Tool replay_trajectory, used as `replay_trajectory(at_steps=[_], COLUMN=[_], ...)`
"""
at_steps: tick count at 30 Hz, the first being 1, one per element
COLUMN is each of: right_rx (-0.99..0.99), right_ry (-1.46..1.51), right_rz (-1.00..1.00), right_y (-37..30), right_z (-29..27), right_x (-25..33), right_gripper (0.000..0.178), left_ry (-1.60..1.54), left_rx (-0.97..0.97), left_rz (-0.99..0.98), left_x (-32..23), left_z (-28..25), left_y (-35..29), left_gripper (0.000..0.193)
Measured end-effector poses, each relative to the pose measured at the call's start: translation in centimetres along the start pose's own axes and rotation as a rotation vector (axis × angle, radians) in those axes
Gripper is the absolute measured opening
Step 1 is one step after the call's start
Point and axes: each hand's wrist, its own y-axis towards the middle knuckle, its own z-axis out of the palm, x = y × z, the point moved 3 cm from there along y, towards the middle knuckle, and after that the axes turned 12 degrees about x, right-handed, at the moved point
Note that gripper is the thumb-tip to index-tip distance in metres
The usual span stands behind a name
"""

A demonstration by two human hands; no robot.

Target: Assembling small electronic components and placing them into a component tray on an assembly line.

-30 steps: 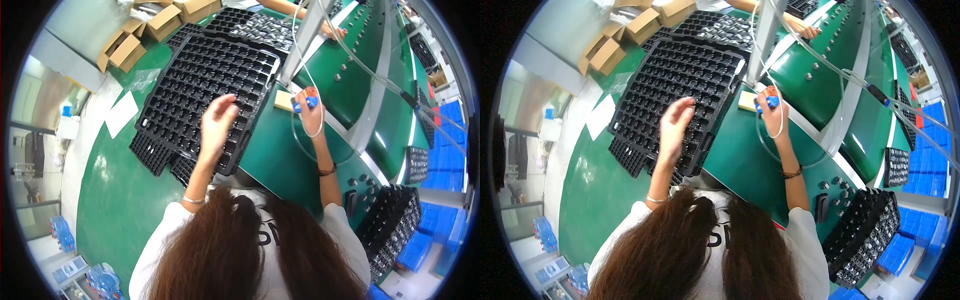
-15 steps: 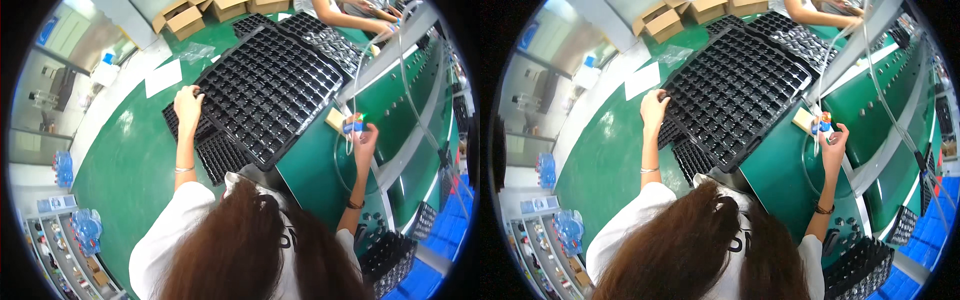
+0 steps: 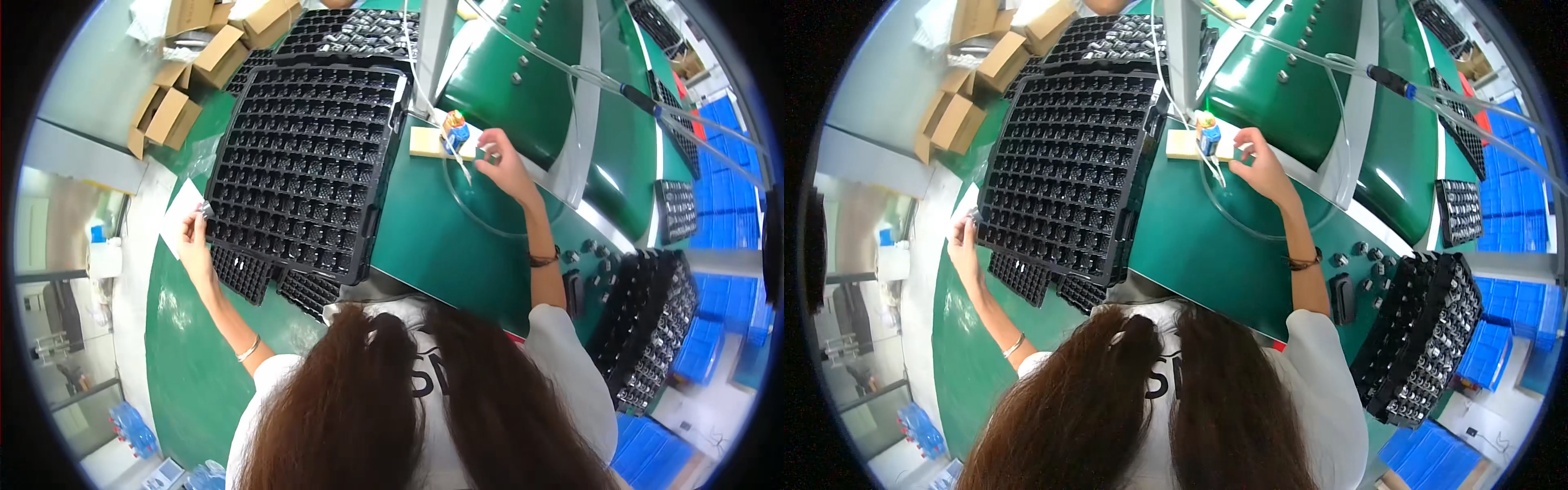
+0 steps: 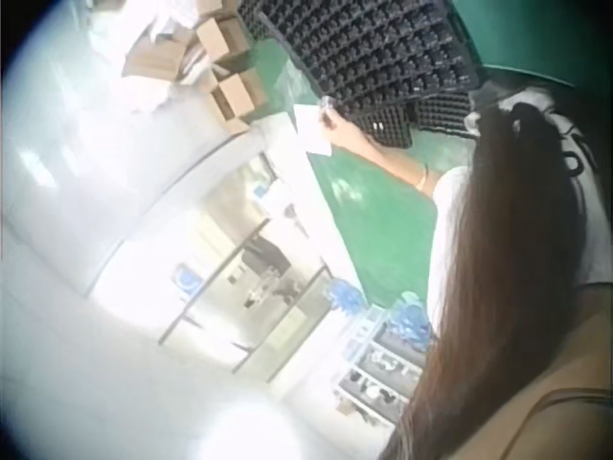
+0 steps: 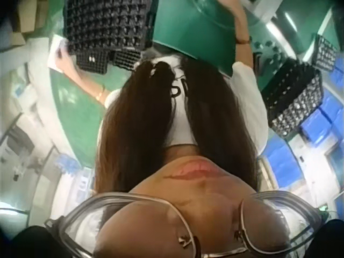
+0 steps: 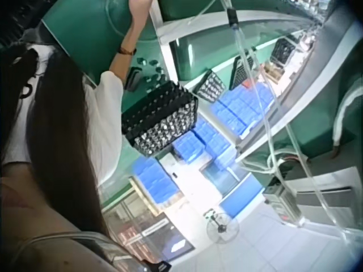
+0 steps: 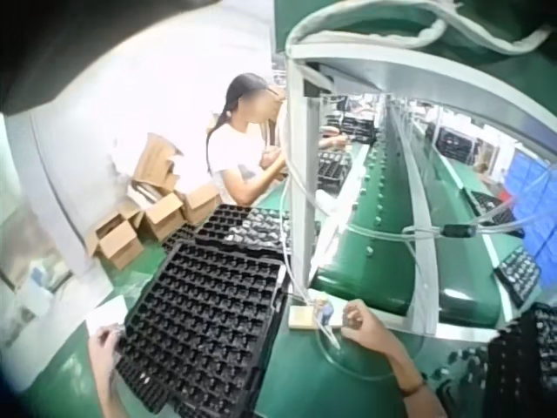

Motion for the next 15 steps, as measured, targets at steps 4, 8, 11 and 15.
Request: replay_trajectory(at_steps=[4, 8, 11, 15], right_rx=[0.084, -0.115, -0.284, -0.477], right_ry=[0.032, -0.159, -0.39, -0.276], right_rz=[-0.016, -0.013, -0.052, -0.119], right_y=[1.0, 2.7, 3.9, 6.3], right_z=[0.4, 2.3, 3.6, 0.5], right_x=[0.3, 1.7, 2.0, -3.2], right_gripper=[0.045, 0.052, 0.055, 0.038], left_ry=[-0.78, -1.062, -1.391, -1.3], left_rx=[0.152, 0.305, 0.513, 0.742], left_rz=[-0.091, -0.258, -0.395, -0.558], left_x=[-6.5, -6.4, -7.8, -9.9], left_z=[5.1, 10.9, 18.8, 26.1], left_y=[-1.9, -2.8, -4.3, -7.2], left_gripper=[0.018, 0.021, 0.024, 0.035])
